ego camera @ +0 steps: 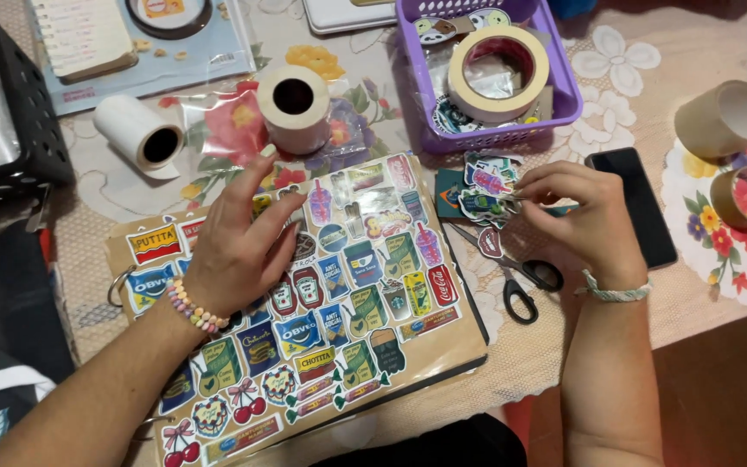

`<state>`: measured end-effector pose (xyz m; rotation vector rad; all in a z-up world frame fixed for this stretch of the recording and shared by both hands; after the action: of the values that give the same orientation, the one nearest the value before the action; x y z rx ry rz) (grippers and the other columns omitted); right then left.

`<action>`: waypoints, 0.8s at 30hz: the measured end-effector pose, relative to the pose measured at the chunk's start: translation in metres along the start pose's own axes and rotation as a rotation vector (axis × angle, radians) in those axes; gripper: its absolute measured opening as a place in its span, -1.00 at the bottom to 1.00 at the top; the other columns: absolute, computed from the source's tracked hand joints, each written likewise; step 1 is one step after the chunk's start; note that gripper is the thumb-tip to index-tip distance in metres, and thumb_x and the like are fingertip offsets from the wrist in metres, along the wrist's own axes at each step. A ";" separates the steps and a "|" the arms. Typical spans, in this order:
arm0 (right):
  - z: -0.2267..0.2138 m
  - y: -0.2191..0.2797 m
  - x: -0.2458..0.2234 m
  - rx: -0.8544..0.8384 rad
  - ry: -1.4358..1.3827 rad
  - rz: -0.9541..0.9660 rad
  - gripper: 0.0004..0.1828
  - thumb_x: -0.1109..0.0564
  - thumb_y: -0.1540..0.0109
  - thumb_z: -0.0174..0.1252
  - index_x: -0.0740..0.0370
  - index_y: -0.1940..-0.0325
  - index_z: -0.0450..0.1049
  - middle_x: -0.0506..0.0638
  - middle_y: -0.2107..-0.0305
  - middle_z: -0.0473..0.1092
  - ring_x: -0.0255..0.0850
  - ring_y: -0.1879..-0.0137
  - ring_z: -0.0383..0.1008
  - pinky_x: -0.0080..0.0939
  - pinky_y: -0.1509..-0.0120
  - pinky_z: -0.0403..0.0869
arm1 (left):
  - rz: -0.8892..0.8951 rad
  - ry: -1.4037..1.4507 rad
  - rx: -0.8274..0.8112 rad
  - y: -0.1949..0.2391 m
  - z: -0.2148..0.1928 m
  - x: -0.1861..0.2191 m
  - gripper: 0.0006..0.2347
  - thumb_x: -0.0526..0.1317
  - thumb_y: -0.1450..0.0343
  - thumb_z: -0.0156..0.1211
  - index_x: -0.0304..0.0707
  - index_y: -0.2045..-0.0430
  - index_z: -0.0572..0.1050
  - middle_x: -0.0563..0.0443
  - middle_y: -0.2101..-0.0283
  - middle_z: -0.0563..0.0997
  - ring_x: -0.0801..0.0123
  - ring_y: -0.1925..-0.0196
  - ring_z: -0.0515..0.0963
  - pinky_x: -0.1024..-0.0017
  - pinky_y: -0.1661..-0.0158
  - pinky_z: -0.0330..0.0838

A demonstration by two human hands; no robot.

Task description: The person sits at a table and organizes a collection of stickers. They remove stickers from a clear plastic sheet, peel off backing paper, and place them into a binder already filled with various stickers. The person also uses scissors to cut a sticker and arranges the items on the table.

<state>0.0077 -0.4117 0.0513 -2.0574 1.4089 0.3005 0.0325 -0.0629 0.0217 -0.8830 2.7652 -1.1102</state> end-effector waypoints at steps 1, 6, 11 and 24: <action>-0.002 0.000 0.001 0.038 -0.061 0.028 -0.90 0.44 -0.15 0.26 0.34 0.38 0.55 0.09 0.30 0.53 -0.25 0.24 0.50 -0.36 0.13 0.51 | -0.018 0.045 0.018 -0.002 -0.002 -0.002 -0.69 -0.40 -0.43 0.25 -0.45 -0.08 0.46 -0.48 -0.35 0.18 -0.27 -0.31 0.40 -0.07 -0.25 0.43; 0.006 0.000 -0.039 0.206 -0.185 -0.057 -0.78 0.46 -0.17 0.32 0.33 0.48 0.44 0.17 0.33 0.53 -0.17 0.20 0.56 -0.33 0.10 0.52 | -0.138 0.287 0.068 -0.020 -0.029 0.007 -0.73 -0.41 -0.43 0.21 -0.46 -0.02 0.49 -0.44 -0.32 0.23 -0.20 -0.34 0.35 0.02 -0.28 0.39; 0.008 0.008 -0.132 0.293 0.036 -0.514 -0.90 0.27 -0.20 0.33 0.25 0.38 0.53 0.09 0.37 0.55 -0.15 0.34 0.58 -0.23 0.24 0.56 | -0.388 0.691 -0.102 -0.028 -0.033 0.020 -0.72 -0.21 -0.38 0.24 -0.12 0.02 0.54 -0.18 -0.34 0.33 0.02 -0.38 0.36 -0.03 -0.32 0.30; 0.042 0.025 -0.187 0.159 0.119 -1.048 -0.93 0.28 -0.28 0.15 0.28 0.24 0.56 0.13 0.17 0.51 -0.09 0.16 0.61 -0.19 0.11 0.64 | -0.582 1.462 -0.532 -0.009 -0.009 0.049 -0.70 -0.26 -0.35 0.22 -0.13 0.02 0.56 -0.07 -0.29 0.40 0.34 -0.27 0.45 0.37 -0.16 0.36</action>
<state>-0.0841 -0.2499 0.1040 -2.3805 0.2496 -0.3655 -0.0063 -0.0881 0.0424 -1.3420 4.3140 -1.5225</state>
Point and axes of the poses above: each hand's wrist, its own y-axis away from the middle knuckle, its own z-axis out of the palm, x = y × z, the point moved 7 cm from there along -y, towards the middle knuckle
